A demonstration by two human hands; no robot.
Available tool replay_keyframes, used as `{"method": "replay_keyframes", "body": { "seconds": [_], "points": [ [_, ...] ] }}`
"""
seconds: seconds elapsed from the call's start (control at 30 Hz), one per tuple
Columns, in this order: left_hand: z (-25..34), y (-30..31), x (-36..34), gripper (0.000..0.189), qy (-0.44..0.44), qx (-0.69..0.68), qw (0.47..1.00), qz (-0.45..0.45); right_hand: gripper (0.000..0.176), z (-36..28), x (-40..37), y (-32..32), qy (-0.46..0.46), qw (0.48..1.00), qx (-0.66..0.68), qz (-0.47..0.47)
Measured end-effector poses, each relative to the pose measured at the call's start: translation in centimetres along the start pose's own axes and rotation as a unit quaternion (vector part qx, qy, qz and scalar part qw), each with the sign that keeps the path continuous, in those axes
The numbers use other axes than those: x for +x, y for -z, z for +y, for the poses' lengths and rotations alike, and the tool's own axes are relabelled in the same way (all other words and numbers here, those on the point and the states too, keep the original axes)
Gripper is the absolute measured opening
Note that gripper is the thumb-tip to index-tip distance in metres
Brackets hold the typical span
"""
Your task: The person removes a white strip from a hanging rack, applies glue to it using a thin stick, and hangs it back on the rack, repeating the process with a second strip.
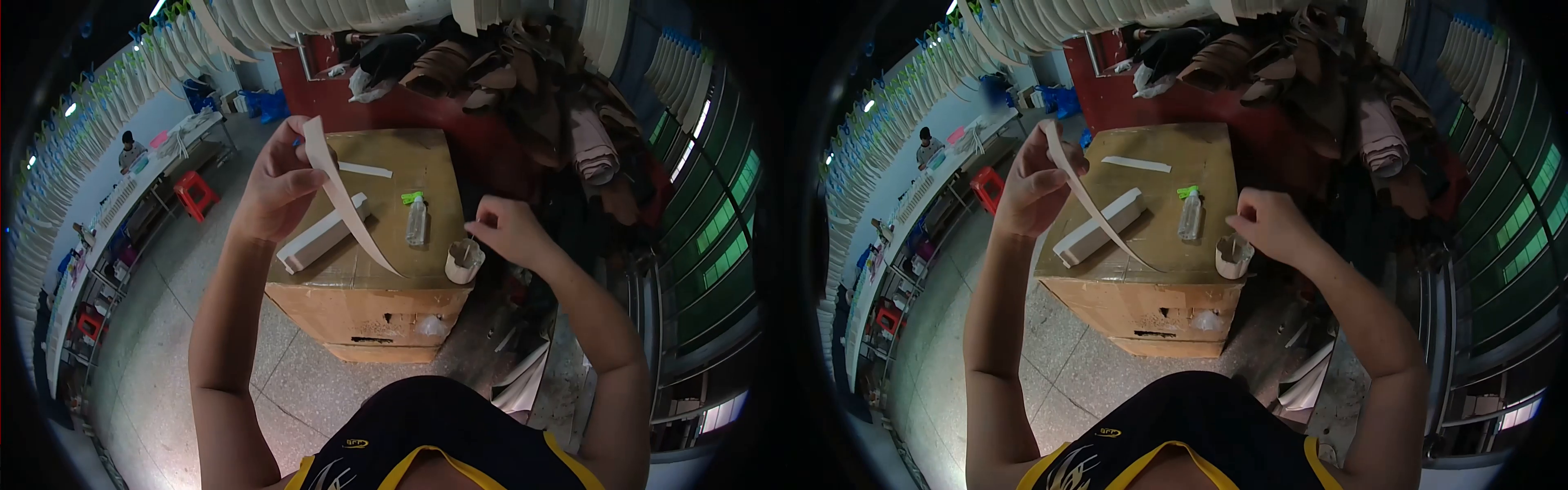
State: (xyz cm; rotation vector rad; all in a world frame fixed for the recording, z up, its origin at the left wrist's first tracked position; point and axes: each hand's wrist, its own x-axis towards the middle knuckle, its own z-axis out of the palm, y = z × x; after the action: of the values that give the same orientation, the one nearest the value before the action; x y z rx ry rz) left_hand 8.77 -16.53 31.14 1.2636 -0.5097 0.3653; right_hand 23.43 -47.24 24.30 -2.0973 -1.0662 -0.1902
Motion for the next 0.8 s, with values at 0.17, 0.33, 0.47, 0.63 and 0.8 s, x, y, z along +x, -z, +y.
{"method": "replay_keyframes", "body": {
  "seconds": [0.17, 0.33, 0.47, 0.63, 0.8],
  "points": [
    [0.2, -1.7, 2.9, 0.052, 0.001, 0.011, 1.000, -0.021, 0.024, -1.5, 0.1, 6.2, 0.009, 0.998, 0.050, 0.039],
    [1.4, -6.7, 8.5, 0.047, -0.021, 0.033, 0.996, -0.074, 0.015, -3.8, 0.3, 20.0, 0.031, 0.962, 0.142, 0.232],
    [1.6, -10.8, 14.3, 0.037, -0.050, 0.044, 0.990, -0.123, 0.021, -4.1, 2.6, 31.1, 0.040, 0.935, -0.003, 0.353],
    [0.6, -17.8, 21.5, 0.038, -0.062, 0.090, 0.980, -0.164, 0.029, -6.2, 5.5, 38.1, 0.050, 0.937, -0.097, 0.333],
    [-1.6, -22.5, 29.9, 0.041, -0.088, 0.145, 0.970, -0.176, 0.030, -7.4, 10.7, 39.5, 0.056, 0.923, -0.116, 0.363]
  ]
}}
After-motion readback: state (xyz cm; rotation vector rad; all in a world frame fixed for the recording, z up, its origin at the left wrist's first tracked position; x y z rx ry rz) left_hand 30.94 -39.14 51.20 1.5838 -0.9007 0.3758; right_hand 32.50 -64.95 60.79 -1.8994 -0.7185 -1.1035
